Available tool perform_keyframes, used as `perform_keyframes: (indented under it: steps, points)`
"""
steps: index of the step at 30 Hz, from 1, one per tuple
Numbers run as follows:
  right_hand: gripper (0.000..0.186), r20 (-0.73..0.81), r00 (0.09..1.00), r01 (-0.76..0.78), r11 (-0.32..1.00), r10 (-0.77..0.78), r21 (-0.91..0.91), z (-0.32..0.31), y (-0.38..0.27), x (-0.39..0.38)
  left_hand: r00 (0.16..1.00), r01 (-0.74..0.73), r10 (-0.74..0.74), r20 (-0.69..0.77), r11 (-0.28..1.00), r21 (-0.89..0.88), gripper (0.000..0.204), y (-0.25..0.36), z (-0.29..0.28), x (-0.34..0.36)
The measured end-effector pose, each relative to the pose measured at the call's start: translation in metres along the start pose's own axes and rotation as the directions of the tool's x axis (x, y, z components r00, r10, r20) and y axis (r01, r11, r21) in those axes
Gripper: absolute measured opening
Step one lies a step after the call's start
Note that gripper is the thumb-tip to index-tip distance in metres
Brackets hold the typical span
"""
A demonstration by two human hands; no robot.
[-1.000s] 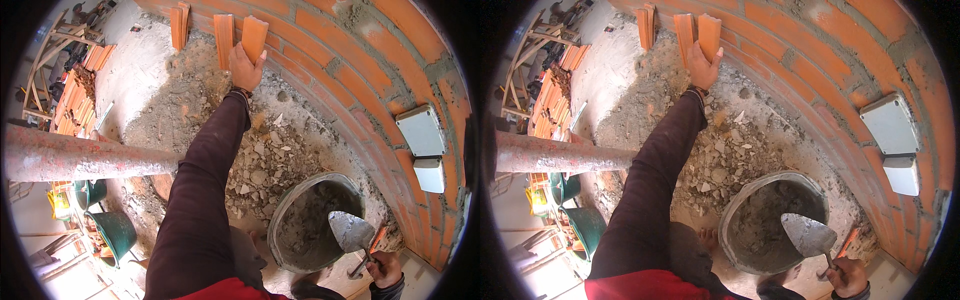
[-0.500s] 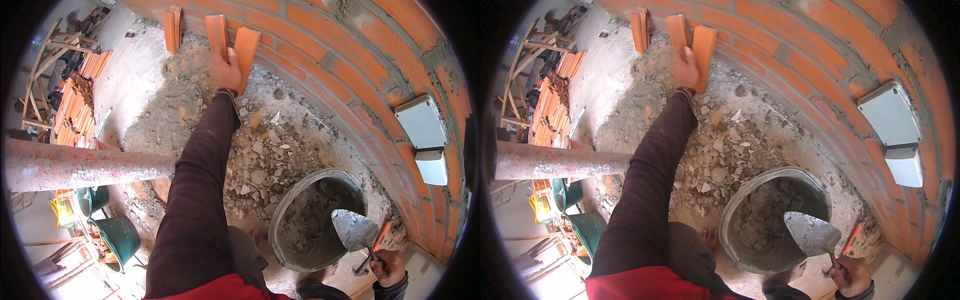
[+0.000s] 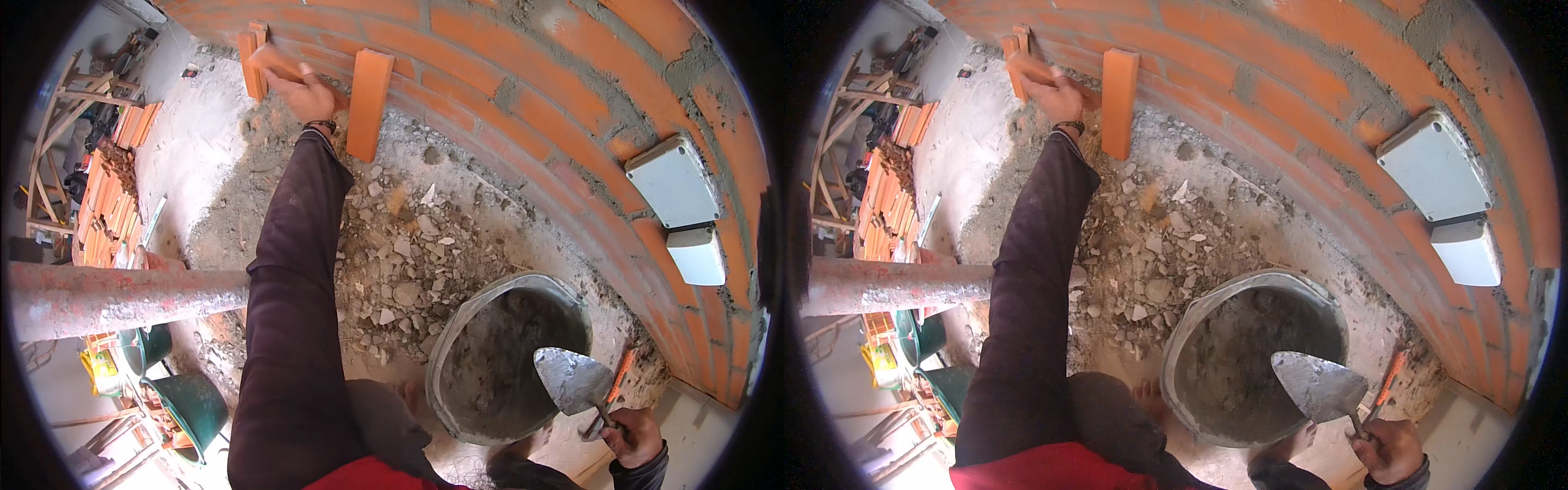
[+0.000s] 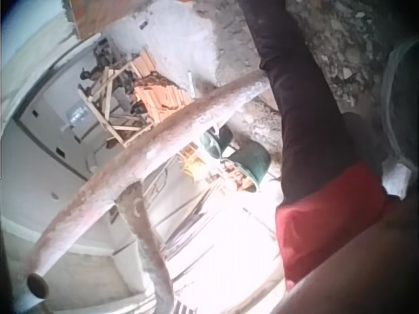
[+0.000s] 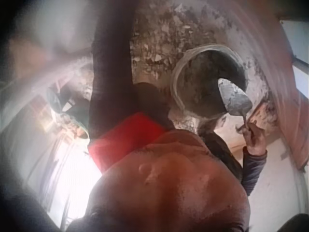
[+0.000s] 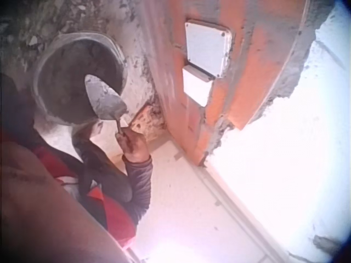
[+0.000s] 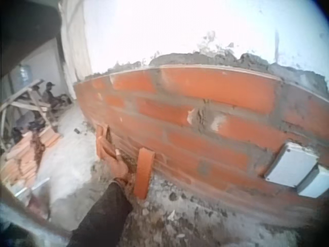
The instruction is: The person applies mortar to the back of a brick tile using a trowel and presses the tile onto a wall. They use a hammer and the handle of the trowel to tap the tile into place.
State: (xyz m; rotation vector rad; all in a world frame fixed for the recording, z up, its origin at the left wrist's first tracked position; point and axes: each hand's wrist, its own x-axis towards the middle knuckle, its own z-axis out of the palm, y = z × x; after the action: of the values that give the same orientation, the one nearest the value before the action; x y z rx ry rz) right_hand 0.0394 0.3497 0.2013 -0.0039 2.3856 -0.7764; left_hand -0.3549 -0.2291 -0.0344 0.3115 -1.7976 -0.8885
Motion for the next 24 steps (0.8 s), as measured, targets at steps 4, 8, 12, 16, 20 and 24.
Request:
perform_keyframes:
  steps: [4, 8, 12, 16, 20, 24]
  points:
    - [0.045, -0.023, 1.0, -0.007, 1.0, 0.007, 0.01, 0.003, -0.001, -0.008, 0.922, 0.087, -0.13, -0.365, 0.988, -0.131, 0.072, 0.074, -0.014, 0.006]
    - [0.047, -0.058, 0.994, 0.094, 0.994, -0.097, -0.054, 0.002, 0.007, -0.016, 0.916, 0.007, -0.224, -0.332, 0.838, -0.546, 0.069, 0.152, -0.034, 0.003]
    - [0.033, -0.059, 0.995, 0.073, 0.996, -0.076, -0.056, 0.005, 0.014, -0.033, 0.943, 0.331, -0.098, 0.317, 0.243, -0.912, 0.089, 0.227, -0.055, -0.004]
    - [0.025, -0.1, 0.995, 0.007, 1.0, -0.008, -0.011, -0.004, -0.012, -0.039, 0.679, 0.733, 0.126, 0.723, -0.077, -0.676, 0.09, 0.262, -0.075, -0.008]
    - [0.024, -0.304, 0.953, 0.027, 0.998, -0.011, 0.05, 0.004, -0.015, -0.057, 0.504, 0.78, 0.217, 0.836, 0.302, -0.548, 0.084, 0.278, -0.095, -0.021]
    - [0.025, -0.572, 0.736, 0.194, 0.922, -0.362, -0.334, 0.002, -0.025, -0.048, 0.369, 0.611, 0.259, 0.892, 0.656, -0.444, 0.077, 0.286, -0.136, -0.055]
